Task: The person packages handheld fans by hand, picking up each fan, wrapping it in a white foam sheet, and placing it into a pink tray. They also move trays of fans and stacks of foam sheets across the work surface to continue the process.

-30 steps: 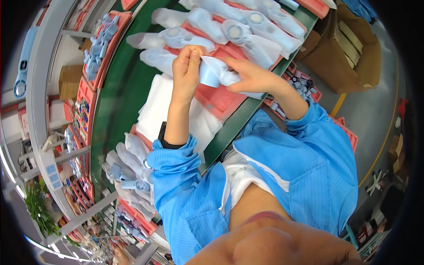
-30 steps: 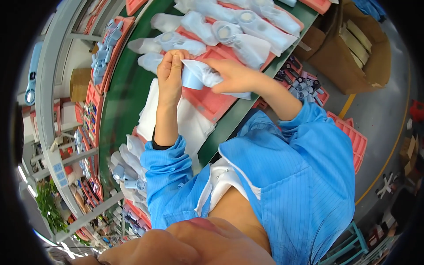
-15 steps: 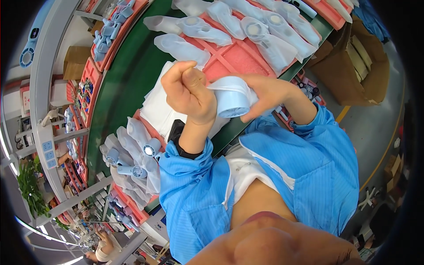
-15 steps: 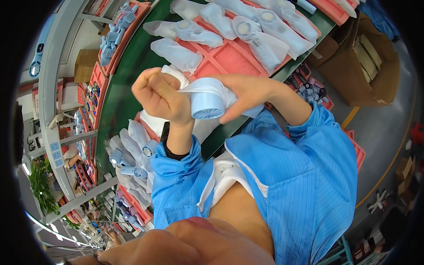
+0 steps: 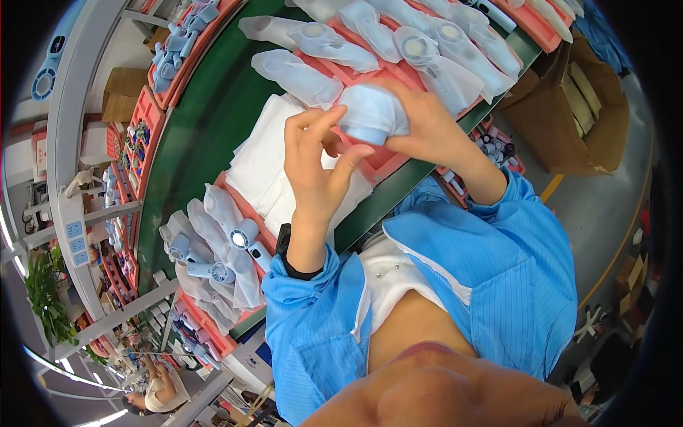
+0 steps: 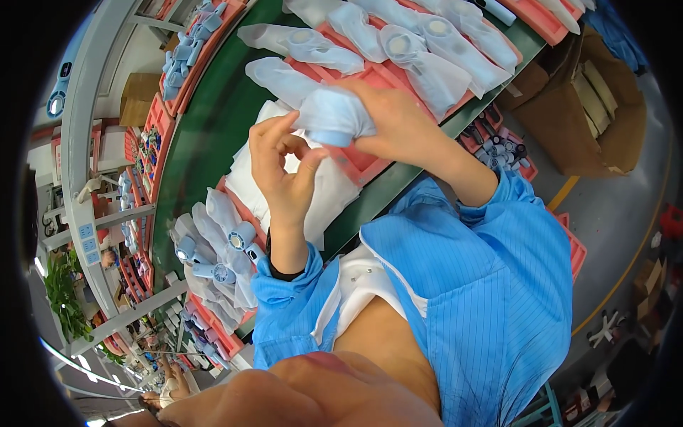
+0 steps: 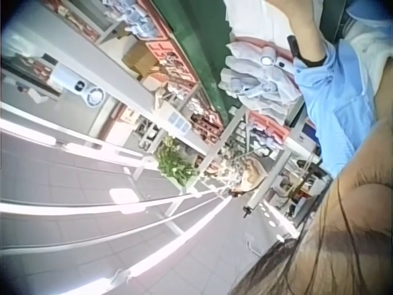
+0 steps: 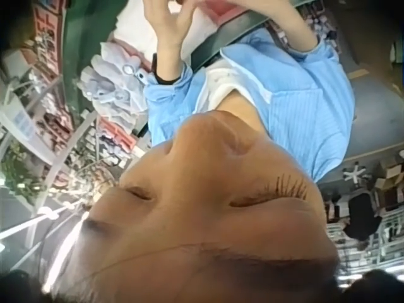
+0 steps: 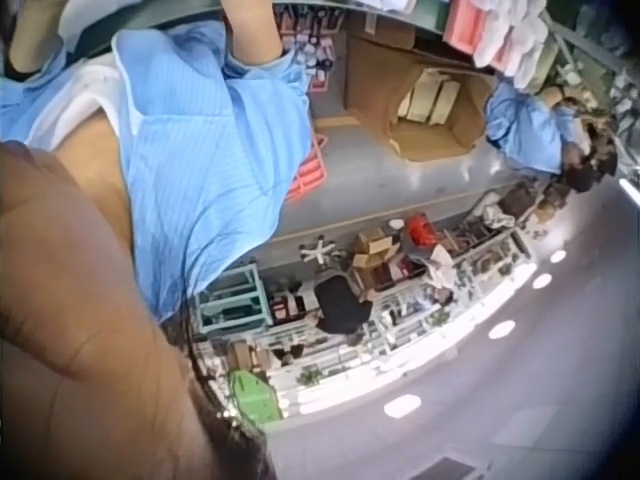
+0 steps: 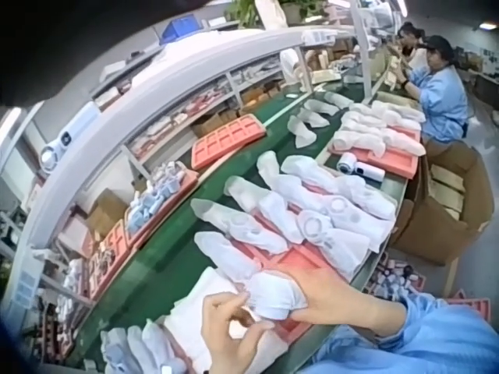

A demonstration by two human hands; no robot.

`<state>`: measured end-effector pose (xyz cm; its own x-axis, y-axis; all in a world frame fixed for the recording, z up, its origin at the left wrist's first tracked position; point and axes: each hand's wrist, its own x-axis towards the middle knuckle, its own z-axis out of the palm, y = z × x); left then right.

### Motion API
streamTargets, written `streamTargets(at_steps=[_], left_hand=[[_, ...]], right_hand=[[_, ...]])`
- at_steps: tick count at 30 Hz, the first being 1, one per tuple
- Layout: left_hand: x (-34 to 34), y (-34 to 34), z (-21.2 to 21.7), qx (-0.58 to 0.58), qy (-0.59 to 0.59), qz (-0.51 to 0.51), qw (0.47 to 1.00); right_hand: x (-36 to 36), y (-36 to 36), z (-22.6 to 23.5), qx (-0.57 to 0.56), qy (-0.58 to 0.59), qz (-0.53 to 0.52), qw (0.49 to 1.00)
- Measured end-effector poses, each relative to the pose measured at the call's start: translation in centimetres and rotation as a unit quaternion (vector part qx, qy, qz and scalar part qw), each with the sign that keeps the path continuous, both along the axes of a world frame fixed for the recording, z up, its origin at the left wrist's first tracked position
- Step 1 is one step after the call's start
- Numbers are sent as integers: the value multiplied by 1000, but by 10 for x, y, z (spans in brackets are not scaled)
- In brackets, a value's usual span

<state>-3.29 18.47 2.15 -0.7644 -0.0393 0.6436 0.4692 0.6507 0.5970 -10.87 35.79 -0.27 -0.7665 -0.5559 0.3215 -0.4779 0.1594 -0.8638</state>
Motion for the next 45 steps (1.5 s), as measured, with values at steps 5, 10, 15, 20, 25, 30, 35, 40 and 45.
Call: streamTargets(at_steps=[5,10,15,20,25,30,35,40,45], left_hand=[[-3,-15,-4,-70,-13,-41,997],[5,10,-4,132,-48,40,989],[2,39,-14,349,-30,58,935],[6,32,-20,220,11,57,974],[18,31,-10,250,-32,96,963],[18,31,-1,364,-116,49,923],[-23,4,-37,474,-220,20,852],[-54,-15,-78,77,-169,194,963],[-120,-68,-83,-31,-77,324,943]], right_hand=[[7,-2,-6,-50,-31,42,997],[17,-7,-17,-67,81,-90,990],[31,-19,-19,-4,59,-101,993],[31,-27,-19,-76,104,-143,981],[30,-16,-13,-113,-7,-49,992],[34,8,-1,-134,-163,143,967],[3,11,-7,-141,-222,130,956],[-39,-8,-63,193,99,-122,969],[-31,-9,-65,160,184,-187,952]])
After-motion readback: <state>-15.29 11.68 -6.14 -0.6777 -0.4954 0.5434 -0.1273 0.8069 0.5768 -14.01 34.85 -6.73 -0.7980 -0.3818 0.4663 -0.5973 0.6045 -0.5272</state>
